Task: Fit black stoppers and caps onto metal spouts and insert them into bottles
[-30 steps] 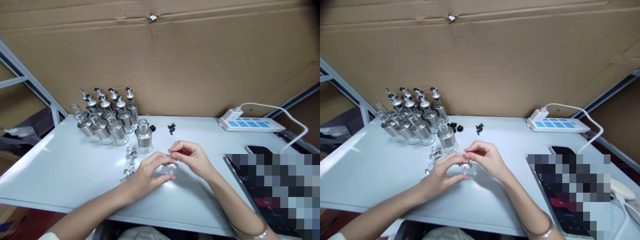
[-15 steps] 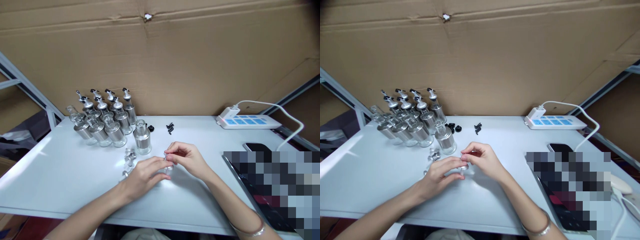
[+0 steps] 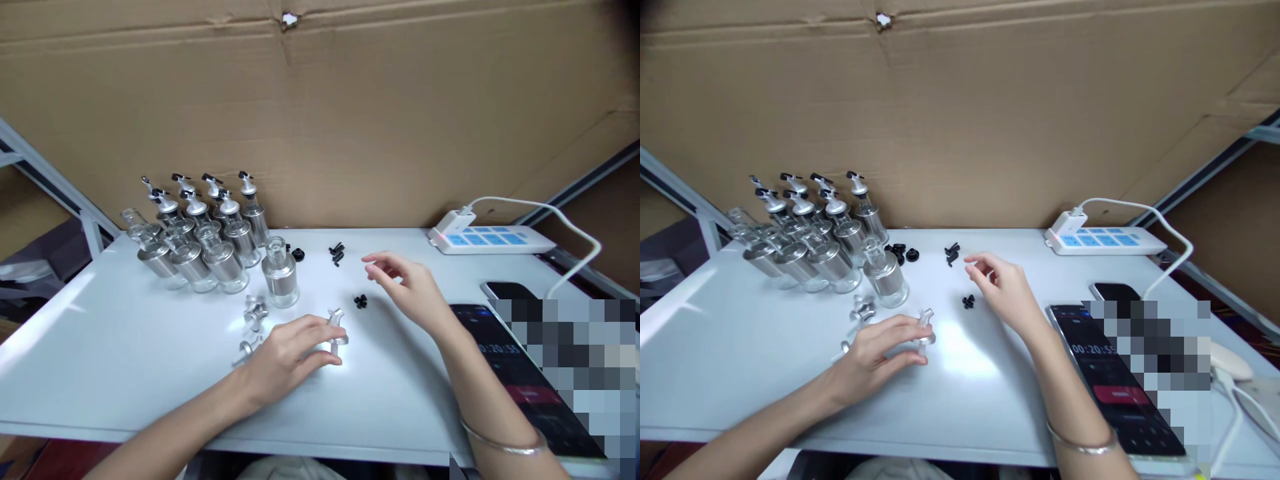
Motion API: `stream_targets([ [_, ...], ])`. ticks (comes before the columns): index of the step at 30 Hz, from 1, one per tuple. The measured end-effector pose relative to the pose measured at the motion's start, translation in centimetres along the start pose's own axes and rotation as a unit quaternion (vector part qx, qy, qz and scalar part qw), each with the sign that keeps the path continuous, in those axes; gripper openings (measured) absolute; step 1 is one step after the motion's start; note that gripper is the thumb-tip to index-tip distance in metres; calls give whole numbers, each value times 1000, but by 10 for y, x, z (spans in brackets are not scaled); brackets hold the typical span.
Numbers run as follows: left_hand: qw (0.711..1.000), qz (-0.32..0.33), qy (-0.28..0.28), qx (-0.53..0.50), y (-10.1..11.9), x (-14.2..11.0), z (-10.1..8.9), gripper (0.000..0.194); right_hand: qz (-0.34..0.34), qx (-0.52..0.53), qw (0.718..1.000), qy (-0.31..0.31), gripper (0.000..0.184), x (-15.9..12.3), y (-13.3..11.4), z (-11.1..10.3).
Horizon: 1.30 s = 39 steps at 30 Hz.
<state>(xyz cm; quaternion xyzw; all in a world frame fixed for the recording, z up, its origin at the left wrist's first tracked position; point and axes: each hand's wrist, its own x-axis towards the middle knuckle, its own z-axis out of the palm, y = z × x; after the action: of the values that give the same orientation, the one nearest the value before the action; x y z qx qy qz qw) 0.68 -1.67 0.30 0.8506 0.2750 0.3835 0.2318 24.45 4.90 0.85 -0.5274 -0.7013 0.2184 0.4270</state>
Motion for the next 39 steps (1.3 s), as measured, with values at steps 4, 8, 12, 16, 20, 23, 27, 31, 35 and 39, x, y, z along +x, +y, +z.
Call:
stream_targets([
  [4, 1000, 13, 10, 23, 0, 0, 1, 24, -36, -155, 982, -102, 14, 3, 21, -6],
  [8, 999, 6, 26, 44, -2, -1, 2, 23, -49, -177, 969, -163, 11, -1, 19, 1],
  [12, 997, 2, 37, 69, -3, 0, 2, 23, -58, -214, 960, -171, 2, -6, 14, 10],
  [16, 995, 7, 43, 84, -2, 1, 2, 22, -63, -257, 948, -174, 4, -9, 18, 15],
  [20, 995, 13, 45, 88, -3, 1, 2, 22, -74, -285, 940, -175, 11, -9, 18, 18],
  [23, 994, 23, 50, 93, -2, 1, 3, 22, -57, -300, 933, -193, 17, -8, 13, 19],
  [27, 993, 30, 56, 97, -2, 2, 3, 21, -33, -261, 945, -193, 16, -5, 6, 18],
  [31, 994, 29, 54, 90, -2, 2, 2, 22, 0, -123, 982, -142, 9, -5, -3, 17],
  [35, 993, 41, 67, 87, -2, 1, 2, 21, 27, 90, 987, -131, 13, -8, -15, 16],
  [39, 992, 45, 74, 94, -2, 1, 2, 22, 47, 246, 957, -144, 22, -11, -23, 15],
])
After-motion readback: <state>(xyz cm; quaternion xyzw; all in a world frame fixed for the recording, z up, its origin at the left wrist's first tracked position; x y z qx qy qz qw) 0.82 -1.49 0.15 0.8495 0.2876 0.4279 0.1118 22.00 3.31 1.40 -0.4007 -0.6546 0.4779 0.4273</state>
